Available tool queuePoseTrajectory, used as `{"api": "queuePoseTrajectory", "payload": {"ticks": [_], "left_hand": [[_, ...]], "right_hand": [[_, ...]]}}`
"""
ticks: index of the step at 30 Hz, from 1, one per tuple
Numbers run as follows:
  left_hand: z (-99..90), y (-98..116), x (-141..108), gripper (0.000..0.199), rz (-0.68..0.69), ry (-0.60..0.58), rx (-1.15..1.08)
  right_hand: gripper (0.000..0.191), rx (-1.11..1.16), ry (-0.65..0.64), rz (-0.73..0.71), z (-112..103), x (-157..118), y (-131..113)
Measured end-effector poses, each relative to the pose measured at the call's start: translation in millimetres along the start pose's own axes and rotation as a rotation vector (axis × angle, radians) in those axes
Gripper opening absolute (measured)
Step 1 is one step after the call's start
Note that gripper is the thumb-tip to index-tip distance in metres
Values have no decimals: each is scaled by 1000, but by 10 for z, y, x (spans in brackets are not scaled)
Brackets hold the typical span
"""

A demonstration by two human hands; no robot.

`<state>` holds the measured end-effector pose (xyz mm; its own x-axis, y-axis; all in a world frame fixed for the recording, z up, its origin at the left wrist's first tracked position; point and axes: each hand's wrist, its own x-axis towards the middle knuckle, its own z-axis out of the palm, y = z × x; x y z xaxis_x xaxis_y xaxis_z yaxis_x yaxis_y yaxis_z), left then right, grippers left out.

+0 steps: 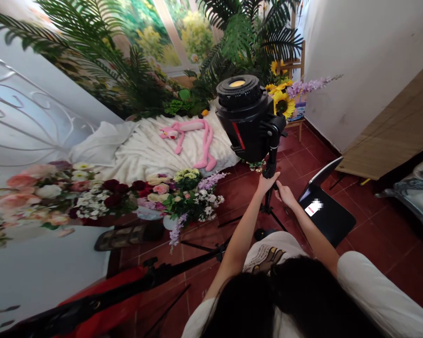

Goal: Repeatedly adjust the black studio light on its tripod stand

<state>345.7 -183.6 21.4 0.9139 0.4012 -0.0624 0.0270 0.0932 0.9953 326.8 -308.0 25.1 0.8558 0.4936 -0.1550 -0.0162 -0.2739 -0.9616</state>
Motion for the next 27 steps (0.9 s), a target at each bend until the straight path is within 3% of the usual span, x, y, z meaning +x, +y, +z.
{"api": "queuePoseTrajectory", "payload": {"ticks": [4,7,9,11,14,16,19,21,24,27], "left_hand": [[-100,-68,-134,39,50,-25,76],[-355,-309,-397,47,74,-65,62],[-643,-579,-666,50,48,-19,77],[-1016,-893,-1007,53,-84,83,83],[-1671,-1294,-1617,58,-301,311,39],[-2115,-1431,-2056,60,-437,502,49],[-2685,-1415,-2702,57,-453,782,92],[-2941,-1303,-3066,56,-453,912,190],[-3105,-1067,-3389,55,-399,1138,268],[-3072,-758,-3399,56,-184,1313,214]], "right_hand": [[70,100,-20,8,79,-91,92],[61,118,-85,-25,175,-178,156],[58,114,-134,-43,242,-224,184],[58,117,-165,-23,309,-247,197],[57,138,-218,27,417,-225,201],[57,154,-280,39,514,-170,200],[55,151,-386,18,731,-40,194],[55,121,-472,-7,931,58,183],[55,46,-624,-48,1312,179,142],[57,-37,-788,-86,1759,225,55]]}}
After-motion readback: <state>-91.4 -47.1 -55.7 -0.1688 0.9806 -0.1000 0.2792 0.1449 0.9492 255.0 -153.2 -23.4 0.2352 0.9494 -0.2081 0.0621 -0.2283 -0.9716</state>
